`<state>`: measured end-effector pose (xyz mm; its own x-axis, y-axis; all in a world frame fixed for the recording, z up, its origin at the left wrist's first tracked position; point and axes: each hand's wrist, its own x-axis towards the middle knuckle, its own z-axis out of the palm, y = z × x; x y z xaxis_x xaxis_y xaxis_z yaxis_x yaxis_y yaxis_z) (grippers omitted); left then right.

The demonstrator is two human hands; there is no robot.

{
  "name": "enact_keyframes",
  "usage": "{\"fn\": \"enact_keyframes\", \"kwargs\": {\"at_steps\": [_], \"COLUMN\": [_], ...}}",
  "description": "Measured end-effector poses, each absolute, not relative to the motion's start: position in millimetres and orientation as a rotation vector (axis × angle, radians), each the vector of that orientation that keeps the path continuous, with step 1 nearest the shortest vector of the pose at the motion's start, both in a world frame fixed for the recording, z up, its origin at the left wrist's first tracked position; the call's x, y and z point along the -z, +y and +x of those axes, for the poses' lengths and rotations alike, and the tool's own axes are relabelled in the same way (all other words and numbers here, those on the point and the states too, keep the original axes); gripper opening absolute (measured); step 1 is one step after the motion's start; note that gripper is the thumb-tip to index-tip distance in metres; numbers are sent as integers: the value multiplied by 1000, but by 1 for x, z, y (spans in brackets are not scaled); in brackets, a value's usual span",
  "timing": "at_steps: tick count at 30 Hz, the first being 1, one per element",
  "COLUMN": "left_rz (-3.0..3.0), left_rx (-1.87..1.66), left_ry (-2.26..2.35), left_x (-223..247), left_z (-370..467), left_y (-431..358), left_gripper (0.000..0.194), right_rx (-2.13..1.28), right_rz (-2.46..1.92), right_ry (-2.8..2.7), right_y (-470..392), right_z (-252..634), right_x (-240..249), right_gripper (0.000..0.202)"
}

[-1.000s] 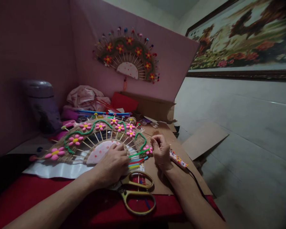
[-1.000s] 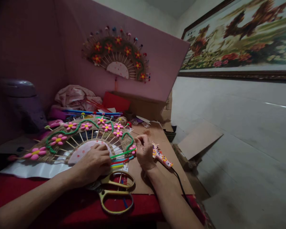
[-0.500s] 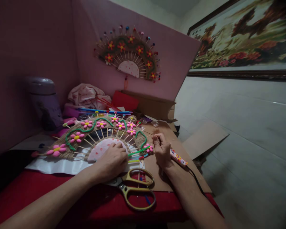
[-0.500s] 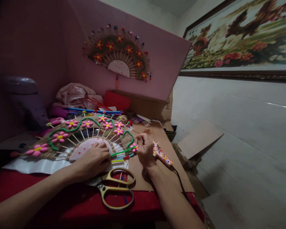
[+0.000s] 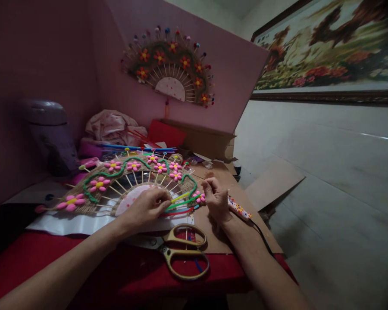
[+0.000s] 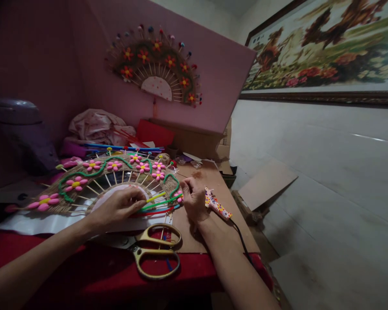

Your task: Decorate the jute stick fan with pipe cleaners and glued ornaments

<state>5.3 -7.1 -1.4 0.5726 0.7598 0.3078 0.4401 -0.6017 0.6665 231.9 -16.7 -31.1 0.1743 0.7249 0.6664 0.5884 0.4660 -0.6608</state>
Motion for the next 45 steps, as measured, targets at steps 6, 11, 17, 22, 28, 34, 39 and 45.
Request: {"fn": "enact_keyframes", "kwargs": {"at_steps": [6, 11, 17, 22, 28, 34, 39, 45], "left_rz": [2230, 2278, 2306, 2143, 2019, 2117, 2291, 2243], "left_rx": [-916, -987, -1030, -1089, -1057, -1061, -1033, -1102], "left_ry": [943, 966, 866, 1027, 1195, 1190, 1089, 1098], "left_x": [1, 7, 19, 10, 3, 3, 7, 9], "left_z": [5, 7, 12, 9, 5, 5, 6, 4], "left_y": [-5, -6, -3, -4, -4, -4, -4, -4], "left_gripper": [14, 14, 15, 20, 21, 17, 12, 14], "right_rx": [-192, -481, -854, -963, -910, -834, -781, -659], "right_rz": [-1121, -978, -913, -944, -896, -884, -901, -918], "right_ry": [-1709, -1850, -1640, -1509, -1412, -1338, -1263, -1186], "right_y": [-20, -26, -28, -25, -25, -23, -19, -14], "right_z": [226, 215, 206, 211, 216, 220, 223, 226], "right_x": [28, 25, 31, 30, 25, 25, 26, 28], "right_gripper": [8, 26, 16, 23, 25, 25, 29, 28]}}
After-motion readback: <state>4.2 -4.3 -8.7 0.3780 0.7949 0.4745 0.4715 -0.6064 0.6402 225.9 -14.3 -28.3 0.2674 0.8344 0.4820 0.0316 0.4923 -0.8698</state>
